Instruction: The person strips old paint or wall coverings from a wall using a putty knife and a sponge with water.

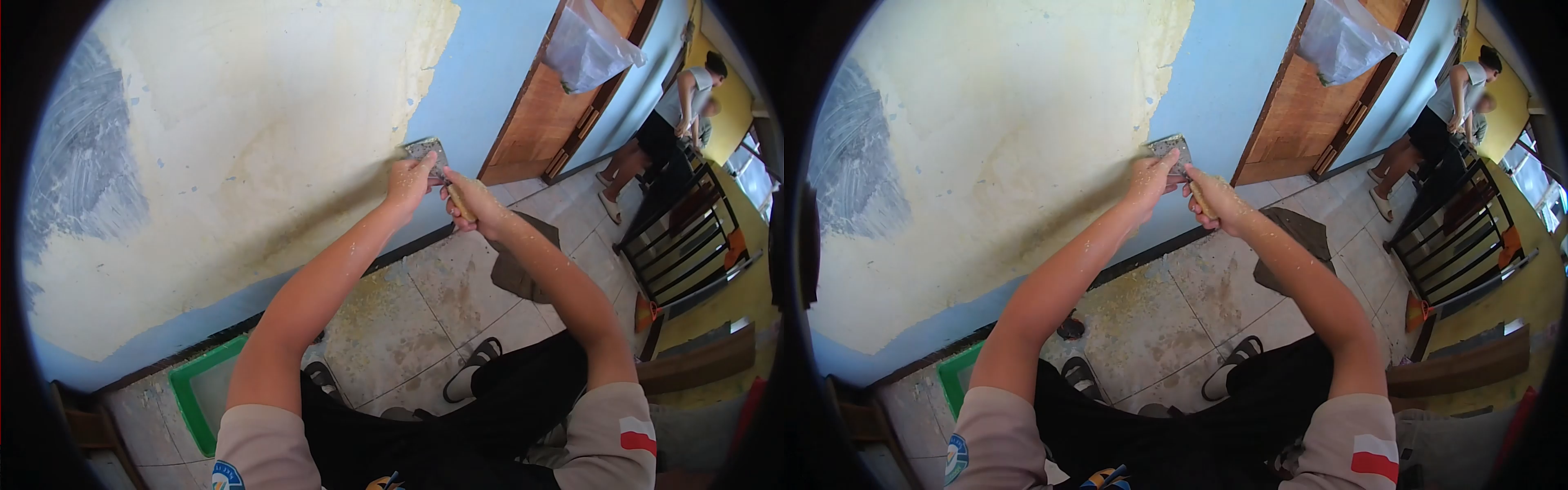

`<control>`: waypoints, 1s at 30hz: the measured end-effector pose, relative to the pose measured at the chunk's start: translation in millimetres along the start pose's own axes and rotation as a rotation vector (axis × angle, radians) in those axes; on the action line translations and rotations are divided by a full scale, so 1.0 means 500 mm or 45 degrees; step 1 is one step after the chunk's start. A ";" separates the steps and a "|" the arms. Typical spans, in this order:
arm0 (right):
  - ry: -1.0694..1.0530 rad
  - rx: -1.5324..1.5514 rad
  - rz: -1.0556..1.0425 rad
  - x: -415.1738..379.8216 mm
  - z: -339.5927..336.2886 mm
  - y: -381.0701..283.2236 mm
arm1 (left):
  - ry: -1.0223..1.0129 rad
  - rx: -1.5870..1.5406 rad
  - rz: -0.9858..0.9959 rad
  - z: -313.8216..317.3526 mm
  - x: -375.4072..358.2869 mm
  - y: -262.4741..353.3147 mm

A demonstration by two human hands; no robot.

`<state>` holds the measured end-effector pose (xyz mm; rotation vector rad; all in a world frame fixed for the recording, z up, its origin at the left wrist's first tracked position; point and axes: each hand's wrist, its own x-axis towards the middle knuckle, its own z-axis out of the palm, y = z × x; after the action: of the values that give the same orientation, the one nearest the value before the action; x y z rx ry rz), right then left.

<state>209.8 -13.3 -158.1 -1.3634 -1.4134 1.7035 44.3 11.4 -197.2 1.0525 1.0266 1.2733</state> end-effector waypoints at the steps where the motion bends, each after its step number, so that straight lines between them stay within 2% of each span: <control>1: 0.002 0.001 0.003 -0.013 -0.007 0.001 | -0.001 -0.001 -0.003 0.012 -0.003 -0.002; 4: 0.037 -0.072 -0.017 -0.027 -0.015 -0.004 | 0.035 -0.038 0.020 0.040 0.004 -0.004; 7: 0.089 -0.042 -0.025 -0.025 -0.001 0.020 | 0.060 0.090 0.051 0.050 0.012 -0.039; 10: 0.081 0.142 -0.082 -0.005 0.029 0.008 | 0.188 -0.147 0.182 0.049 0.017 -0.050; 13: 0.172 0.227 -0.069 -0.002 0.080 0.022 | 0.146 -0.008 0.167 0.022 0.008 -0.051; 16: 0.184 0.315 -0.072 0.009 0.107 0.030 | 0.211 -0.007 0.212 0.014 0.015 -0.052; 22: 0.171 0.440 0.004 0.010 0.122 0.026 | 0.307 0.353 0.313 -0.009 0.017 -0.051; 24: 0.171 0.435 -0.010 0.012 0.114 0.028 | 0.218 0.397 0.300 -0.013 0.023 -0.050; 30: 0.211 0.471 -0.012 0.011 0.100 0.013 | 0.223 0.138 0.231 0.012 0.030 -0.041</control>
<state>163.0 -30.1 -168.9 -1.2521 -0.9551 1.6988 55.2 26.1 -216.0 1.1528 1.1635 1.4912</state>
